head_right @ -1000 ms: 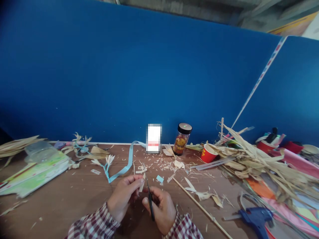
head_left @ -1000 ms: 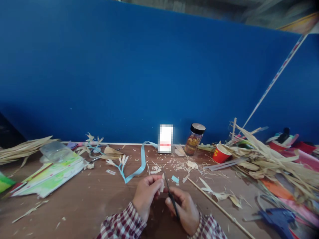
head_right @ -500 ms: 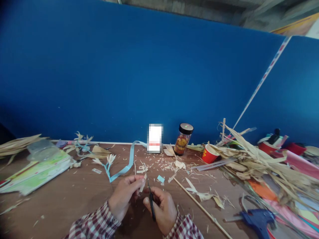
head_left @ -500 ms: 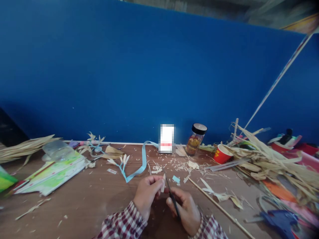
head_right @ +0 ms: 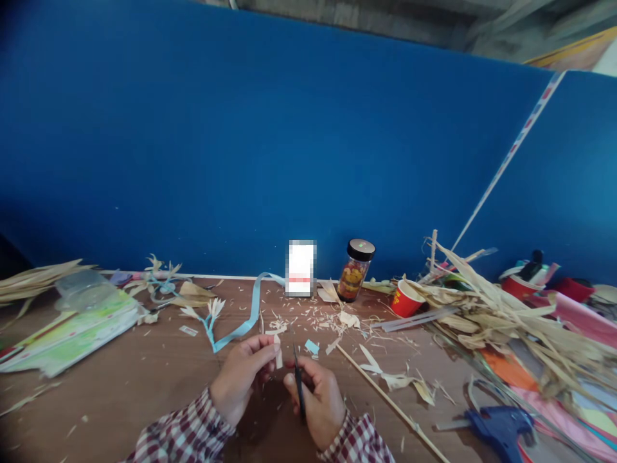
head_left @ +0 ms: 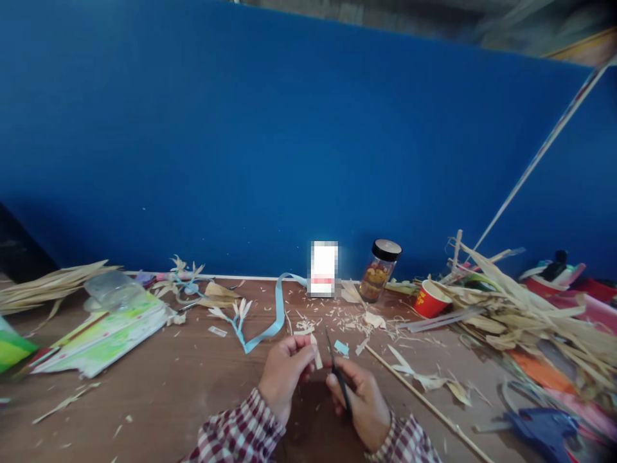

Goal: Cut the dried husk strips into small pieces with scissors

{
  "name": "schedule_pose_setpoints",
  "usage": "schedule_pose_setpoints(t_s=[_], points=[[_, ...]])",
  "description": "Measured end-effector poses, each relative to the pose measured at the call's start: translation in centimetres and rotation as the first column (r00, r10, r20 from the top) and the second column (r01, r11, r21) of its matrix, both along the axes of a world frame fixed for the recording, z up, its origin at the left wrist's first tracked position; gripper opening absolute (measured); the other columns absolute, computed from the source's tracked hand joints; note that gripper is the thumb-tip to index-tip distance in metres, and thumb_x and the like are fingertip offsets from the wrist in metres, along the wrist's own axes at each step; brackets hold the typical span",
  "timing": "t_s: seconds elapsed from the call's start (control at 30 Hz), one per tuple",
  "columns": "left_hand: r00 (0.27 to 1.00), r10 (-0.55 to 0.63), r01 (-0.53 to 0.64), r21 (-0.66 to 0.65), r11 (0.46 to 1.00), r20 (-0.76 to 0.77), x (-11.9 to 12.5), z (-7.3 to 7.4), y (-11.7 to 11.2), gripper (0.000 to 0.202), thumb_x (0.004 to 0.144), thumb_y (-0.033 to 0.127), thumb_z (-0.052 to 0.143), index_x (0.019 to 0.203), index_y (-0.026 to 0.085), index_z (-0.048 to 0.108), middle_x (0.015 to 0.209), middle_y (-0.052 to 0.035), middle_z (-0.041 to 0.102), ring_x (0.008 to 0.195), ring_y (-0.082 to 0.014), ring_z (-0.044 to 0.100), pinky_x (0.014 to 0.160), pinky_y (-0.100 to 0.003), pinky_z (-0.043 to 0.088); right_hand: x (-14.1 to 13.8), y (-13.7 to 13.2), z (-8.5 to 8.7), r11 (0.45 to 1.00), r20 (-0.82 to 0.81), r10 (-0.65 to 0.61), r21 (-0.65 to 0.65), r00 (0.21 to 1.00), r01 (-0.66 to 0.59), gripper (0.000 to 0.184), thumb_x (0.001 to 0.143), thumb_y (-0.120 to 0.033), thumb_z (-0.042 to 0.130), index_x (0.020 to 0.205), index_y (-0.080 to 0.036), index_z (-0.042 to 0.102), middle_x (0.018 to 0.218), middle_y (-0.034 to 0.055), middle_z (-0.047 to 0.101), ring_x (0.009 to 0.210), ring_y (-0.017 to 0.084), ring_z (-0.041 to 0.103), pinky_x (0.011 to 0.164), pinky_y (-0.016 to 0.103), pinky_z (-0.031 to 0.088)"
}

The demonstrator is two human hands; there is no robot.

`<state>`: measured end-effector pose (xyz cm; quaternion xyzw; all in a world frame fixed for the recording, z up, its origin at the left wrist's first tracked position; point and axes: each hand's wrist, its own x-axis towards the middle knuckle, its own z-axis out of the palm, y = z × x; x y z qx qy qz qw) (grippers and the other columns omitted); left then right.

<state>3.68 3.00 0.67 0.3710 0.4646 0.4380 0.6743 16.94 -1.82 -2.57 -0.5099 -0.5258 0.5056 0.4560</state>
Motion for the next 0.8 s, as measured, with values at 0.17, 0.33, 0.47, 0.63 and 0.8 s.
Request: schedule_pose_setpoints(t_s=[0.17, 0.33, 0.47, 0.63, 0.8], points=[[0.989, 0.1, -0.093, -0.07, 0.993, 0.112, -0.1, 0.3, 0.1, 0.026, 0.061, 0.019, 0.065, 0.084, 0.015, 0.052, 0.056, 0.0025, 0.057, 0.048, -0.0062, 0.051, 0.046, -0.015, 0.039, -0.1, -0.1, 0.1, 1.0, -0.073, -0.009, 0.008, 0.997, 0.01, 0.036, 0.076, -0.041, 0.055, 0.099, -0.014, 0.055, 0.051, -0.0065, 0.04, 0.042, 0.006, 0.038, 0.04, 0.016, 0.034], [0.981, 0.071, -0.058, -0.073, 0.996, 0.18, 0.2, -0.2, -0.2, 0.022, 0.06, 0.016, 0.067, 0.076, 0.014, 0.053, 0.062, -0.0011, 0.061, 0.056, -0.0084, 0.057, 0.053, -0.017, 0.044, -0.1, 0.0, -0.1, 1.0, -0.077, 0.0, 0.021, 0.997, 0.002, 0.034, 0.077, -0.039, 0.055, 0.1, -0.014, 0.055, 0.055, -0.0053, 0.043, 0.044, 0.006, 0.04, 0.041, 0.017, 0.034], [0.997, 0.031, -0.03, -0.01, 0.999, 0.07, 0.3, -1.1, 0.0, 0.022, 0.058, 0.017, 0.067, 0.07, 0.016, 0.049, 0.057, 0.0018, 0.06, 0.051, -0.0094, 0.057, 0.048, -0.018, 0.042, -0.1, 0.0, -0.1, 0.999, -0.099, 0.001, 0.036, 0.995, 0.003, 0.032, 0.078, -0.038, 0.053, 0.1, -0.015, 0.054, 0.055, -0.0054, 0.043, 0.044, 0.006, 0.038, 0.041, 0.017, 0.034], [0.981, -0.072, 0.101, 0.16, 0.982, -0.178, 0.1, -1.4, 0.4, 0.026, 0.063, 0.023, 0.062, 0.086, 0.013, 0.058, 0.075, -0.0066, 0.068, 0.069, -0.0164, 0.062, 0.059, -0.024, 0.046, -0.1, 0.0, 0.0, 0.999, -0.105, 0.006, 0.052, 0.994, 0.0, 0.032, 0.078, -0.036, 0.054, 0.102, -0.015, 0.054, 0.056, -0.0054, 0.042, 0.046, 0.007, 0.037, 0.042, 0.017, 0.034], [0.917, -0.06, 0.175, 0.263, 0.949, -0.394, -0.3, -1.2, 0.5, 0.023, 0.065, 0.029, 0.058, 0.08, 0.014, 0.065, 0.075, -0.006, 0.069, 0.07, -0.0181, 0.061, 0.063, -0.027, 0.045, 0.0, 0.1, -0.1, 0.998, -0.062, -0.016, 0.061, 0.998, 0.02, 0.032, 0.077, -0.036, 0.055, 0.102, -0.015, 0.053, 0.056, -0.0052, 0.043, 0.045, 0.007, 0.038, 0.042, 0.017, 0.032]])
